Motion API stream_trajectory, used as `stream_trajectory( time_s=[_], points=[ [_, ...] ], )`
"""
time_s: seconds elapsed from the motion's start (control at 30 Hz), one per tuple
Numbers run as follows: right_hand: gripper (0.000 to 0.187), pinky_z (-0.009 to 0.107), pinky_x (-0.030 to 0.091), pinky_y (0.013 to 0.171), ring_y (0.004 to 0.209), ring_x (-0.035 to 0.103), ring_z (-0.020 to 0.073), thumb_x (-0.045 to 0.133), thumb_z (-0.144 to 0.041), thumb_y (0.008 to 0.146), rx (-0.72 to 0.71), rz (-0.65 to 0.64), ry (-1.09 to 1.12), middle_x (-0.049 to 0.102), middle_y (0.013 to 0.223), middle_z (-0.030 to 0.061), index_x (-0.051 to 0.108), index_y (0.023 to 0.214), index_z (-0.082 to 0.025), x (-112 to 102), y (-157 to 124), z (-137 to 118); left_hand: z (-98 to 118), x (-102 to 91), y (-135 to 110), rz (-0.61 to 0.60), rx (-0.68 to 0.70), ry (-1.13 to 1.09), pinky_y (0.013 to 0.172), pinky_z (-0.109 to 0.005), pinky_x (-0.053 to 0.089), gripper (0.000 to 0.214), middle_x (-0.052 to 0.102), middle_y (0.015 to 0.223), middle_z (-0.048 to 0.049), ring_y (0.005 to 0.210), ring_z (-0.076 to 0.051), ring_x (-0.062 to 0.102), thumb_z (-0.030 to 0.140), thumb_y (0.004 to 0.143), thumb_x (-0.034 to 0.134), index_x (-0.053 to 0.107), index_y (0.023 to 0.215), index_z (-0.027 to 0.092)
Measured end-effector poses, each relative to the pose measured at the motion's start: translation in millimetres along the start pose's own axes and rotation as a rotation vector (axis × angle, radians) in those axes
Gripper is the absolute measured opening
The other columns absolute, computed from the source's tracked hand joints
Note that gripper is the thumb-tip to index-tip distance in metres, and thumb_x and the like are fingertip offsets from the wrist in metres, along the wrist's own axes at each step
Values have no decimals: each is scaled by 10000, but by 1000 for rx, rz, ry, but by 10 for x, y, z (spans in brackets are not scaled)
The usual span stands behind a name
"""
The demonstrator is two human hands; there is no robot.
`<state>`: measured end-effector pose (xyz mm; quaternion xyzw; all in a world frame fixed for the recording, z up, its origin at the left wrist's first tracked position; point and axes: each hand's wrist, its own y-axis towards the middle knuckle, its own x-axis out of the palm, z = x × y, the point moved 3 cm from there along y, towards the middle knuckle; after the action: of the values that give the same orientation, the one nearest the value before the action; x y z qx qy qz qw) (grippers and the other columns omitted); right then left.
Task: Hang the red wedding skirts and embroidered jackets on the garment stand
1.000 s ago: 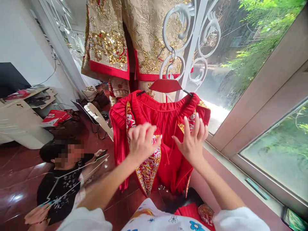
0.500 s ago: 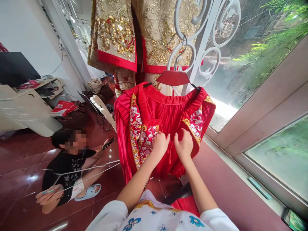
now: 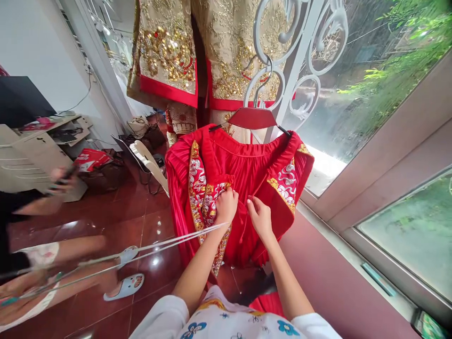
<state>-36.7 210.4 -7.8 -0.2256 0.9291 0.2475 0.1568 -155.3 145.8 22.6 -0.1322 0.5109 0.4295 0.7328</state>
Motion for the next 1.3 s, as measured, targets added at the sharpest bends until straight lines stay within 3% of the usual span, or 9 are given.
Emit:
stream_trajectory(
  time_s=[0.2,0.33,0.4,0.47,0.67,0.9,1.1,1.2,1.3],
  points=[
    [268,313,460,751,781,607,192,476,-371,843,128,62,-62,669,870,81,609,911,-148,27,-275,336,-278,22,-22,89,78,-397,606,-241,354,190,528,566,-11,588,-149,543,223,828,403,487,662,183],
    [141,335,456,764,814,555,197,484,-276,824,-66,340,-181,615,841,83,557,845,-158,97,-446,295,-410,130,-45,76,88,-734,558,-212,333,180,381,532,45,520,-111,436,217,805,375,365,626,200],
    [146,333,453,794,855,542,195,439,-210,837,-232,260,-235,612,871,93,570,872,-155,186,-451,203,-429,162,-54,74,97,-752,545,-207,316,181,349,551,50,525,-102,398,218,802,364,337,624,201],
    [204,334,447,820,903,539,202,413,-159,843,-235,81,-325,623,929,107,592,941,-141,263,-405,183,-442,165,-60,82,102,-768,541,-210,298,187,333,565,50,532,-99,365,229,807,364,331,626,201],
    [214,301,431,682,909,554,237,434,-201,883,215,-152,-667,625,960,141,606,973,-112,234,-332,399,-498,152,-60,71,128,-804,555,-226,276,195,318,579,49,551,-99,326,244,813,374,318,632,200],
    [206,266,367,615,861,574,212,428,-238,903,282,-115,-560,613,995,135,596,959,-132,299,-314,353,-491,188,-87,-6,159,-830,621,-235,371,188,419,640,18,609,-117,414,307,822,343,414,692,191],
    [115,243,308,587,678,519,157,503,-203,779,369,-108,-315,592,730,57,571,695,-163,356,-239,475,-489,104,-96,-26,191,-789,626,-249,407,230,452,625,11,605,-128,460,335,838,348,434,681,190],
    [183,234,269,523,521,404,114,478,-231,720,459,-132,-134,449,528,-5,458,547,-173,406,-251,550,-574,165,-355,-21,162,-606,623,-281,441,243,501,616,0,590,-152,516,364,868,375,481,737,187],
    [178,223,230,469,453,285,83,410,-260,679,537,-159,58,345,469,-39,404,517,-185,458,-297,560,-737,446,-911,85,183,-458,759,-366,504,241,636,858,-110,825,-236,633,351,851,444,544,961,161]
  ],
)
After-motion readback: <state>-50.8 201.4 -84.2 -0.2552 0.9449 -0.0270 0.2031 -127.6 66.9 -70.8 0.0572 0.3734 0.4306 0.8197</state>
